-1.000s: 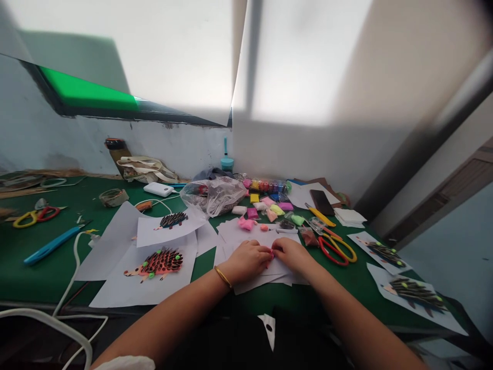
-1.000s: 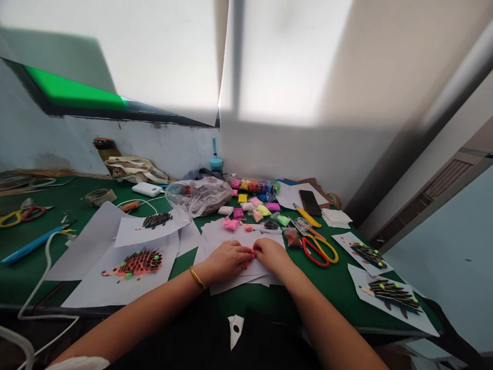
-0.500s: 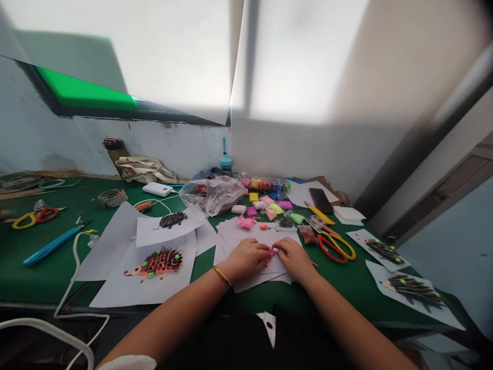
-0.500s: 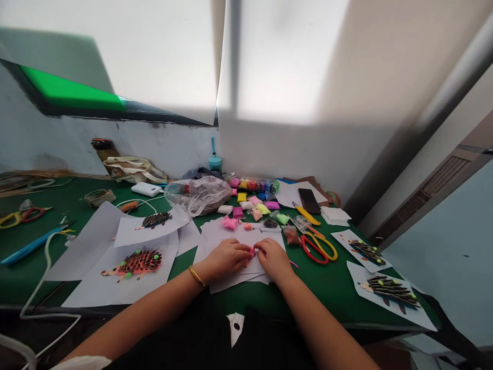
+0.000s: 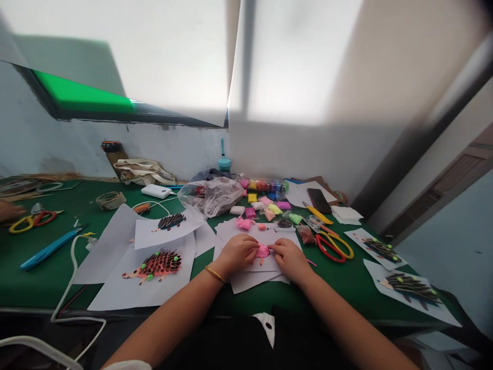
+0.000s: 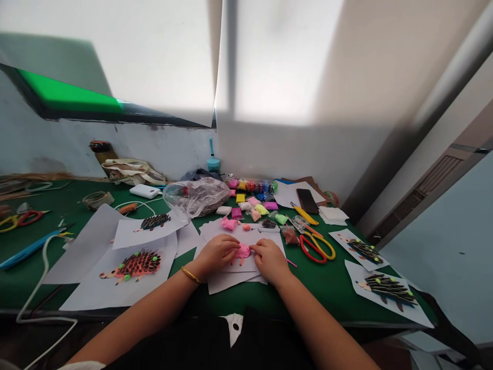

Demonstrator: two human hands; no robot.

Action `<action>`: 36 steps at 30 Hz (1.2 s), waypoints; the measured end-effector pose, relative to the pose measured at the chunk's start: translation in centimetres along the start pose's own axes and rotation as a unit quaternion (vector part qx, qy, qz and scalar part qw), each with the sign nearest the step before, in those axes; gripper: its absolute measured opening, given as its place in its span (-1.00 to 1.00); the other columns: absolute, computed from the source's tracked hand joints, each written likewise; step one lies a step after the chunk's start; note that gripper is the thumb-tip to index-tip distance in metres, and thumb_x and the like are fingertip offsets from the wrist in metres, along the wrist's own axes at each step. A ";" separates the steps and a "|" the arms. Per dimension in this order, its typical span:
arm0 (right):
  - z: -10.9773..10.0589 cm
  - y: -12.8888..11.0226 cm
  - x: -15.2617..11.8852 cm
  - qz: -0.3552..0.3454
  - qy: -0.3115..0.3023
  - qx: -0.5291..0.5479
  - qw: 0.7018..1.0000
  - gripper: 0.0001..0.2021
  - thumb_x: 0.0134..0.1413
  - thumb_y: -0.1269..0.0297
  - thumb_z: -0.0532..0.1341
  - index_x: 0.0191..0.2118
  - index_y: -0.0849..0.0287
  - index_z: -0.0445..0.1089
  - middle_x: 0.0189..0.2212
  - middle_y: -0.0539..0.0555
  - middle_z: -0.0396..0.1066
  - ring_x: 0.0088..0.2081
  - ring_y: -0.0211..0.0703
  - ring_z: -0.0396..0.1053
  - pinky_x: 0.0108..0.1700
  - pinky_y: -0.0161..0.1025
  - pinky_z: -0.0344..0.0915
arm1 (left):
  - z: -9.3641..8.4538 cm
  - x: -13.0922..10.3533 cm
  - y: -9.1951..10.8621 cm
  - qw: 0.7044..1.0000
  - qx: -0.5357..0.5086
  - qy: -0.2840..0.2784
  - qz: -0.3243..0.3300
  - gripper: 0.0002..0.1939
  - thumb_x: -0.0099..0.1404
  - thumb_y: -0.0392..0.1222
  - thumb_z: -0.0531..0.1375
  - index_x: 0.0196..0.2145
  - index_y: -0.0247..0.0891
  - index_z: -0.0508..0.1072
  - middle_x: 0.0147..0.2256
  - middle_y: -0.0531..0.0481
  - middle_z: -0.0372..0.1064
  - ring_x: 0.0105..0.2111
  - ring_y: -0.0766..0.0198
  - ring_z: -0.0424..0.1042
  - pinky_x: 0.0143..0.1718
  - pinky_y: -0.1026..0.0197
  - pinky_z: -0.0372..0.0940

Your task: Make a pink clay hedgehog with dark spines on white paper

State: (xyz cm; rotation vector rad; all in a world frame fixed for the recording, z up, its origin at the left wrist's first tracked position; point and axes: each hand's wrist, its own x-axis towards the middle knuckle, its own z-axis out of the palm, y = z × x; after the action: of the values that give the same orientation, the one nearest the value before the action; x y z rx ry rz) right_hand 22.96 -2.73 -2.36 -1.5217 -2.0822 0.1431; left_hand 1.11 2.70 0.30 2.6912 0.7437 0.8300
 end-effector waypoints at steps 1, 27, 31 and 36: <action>-0.1 -0.1 0.0 -0.006 -0.003 -0.006 1.000 -0.55 -0.04 0.53 0.09 -0.04 0.07 0.50 -0.22 0.10 0.40 -0.13 -0.09 0.29 -0.02 -0.18 0.24 | 0.0 -0.1 0.0 1.000 0.002 -0.001 -0.015 -0.78 0.27 -0.23 0.16 -0.14 -0.21 0.52 -0.15 -0.07 0.49 -0.11 0.17 0.43 -0.02 0.13 0.29; -0.3 -0.9 0.0 -0.007 -0.021 -0.040 0.999 -0.56 -0.03 0.49 0.11 -0.02 0.06 0.47 -0.23 0.09 0.38 -0.14 -0.08 0.27 -0.04 -0.16 0.20 | -0.1 -0.9 1.1 0.996 0.017 -0.069 -0.053 -0.31 0.07 0.07 0.33 0.13 -0.13 0.31 0.09 -0.11 0.30 0.06 0.04 0.33 0.10 0.05 0.23; -0.3 -0.5 0.0 0.017 0.004 0.012 1.000 -0.53 -0.03 0.53 0.07 0.00 0.10 0.46 -0.22 0.10 0.39 -0.11 -0.09 0.28 -0.01 -0.17 0.22 | -0.1 -0.9 1.3 0.997 0.031 -0.063 -0.025 -0.48 0.16 0.02 0.27 0.07 -0.08 0.39 0.05 -0.10 0.32 0.00 0.07 0.36 0.04 0.07 0.26; -0.3 -0.3 0.1 0.031 0.006 0.026 0.999 -0.59 -0.01 0.52 0.07 -0.09 0.09 0.52 -0.26 0.09 0.39 -0.14 -0.09 0.28 -0.02 -0.17 0.22 | -0.1 -0.9 1.5 0.996 0.052 -0.064 -0.013 -0.48 0.17 0.01 0.25 0.09 -0.05 0.37 0.05 -0.10 0.31 0.00 0.06 0.35 0.04 0.06 0.26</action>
State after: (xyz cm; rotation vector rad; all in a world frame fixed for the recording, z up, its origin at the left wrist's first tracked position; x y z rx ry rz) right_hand 22.80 -2.86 -1.96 -1.5530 -2.0071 0.2099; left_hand 1.00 0.93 0.55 2.7877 0.8117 0.6207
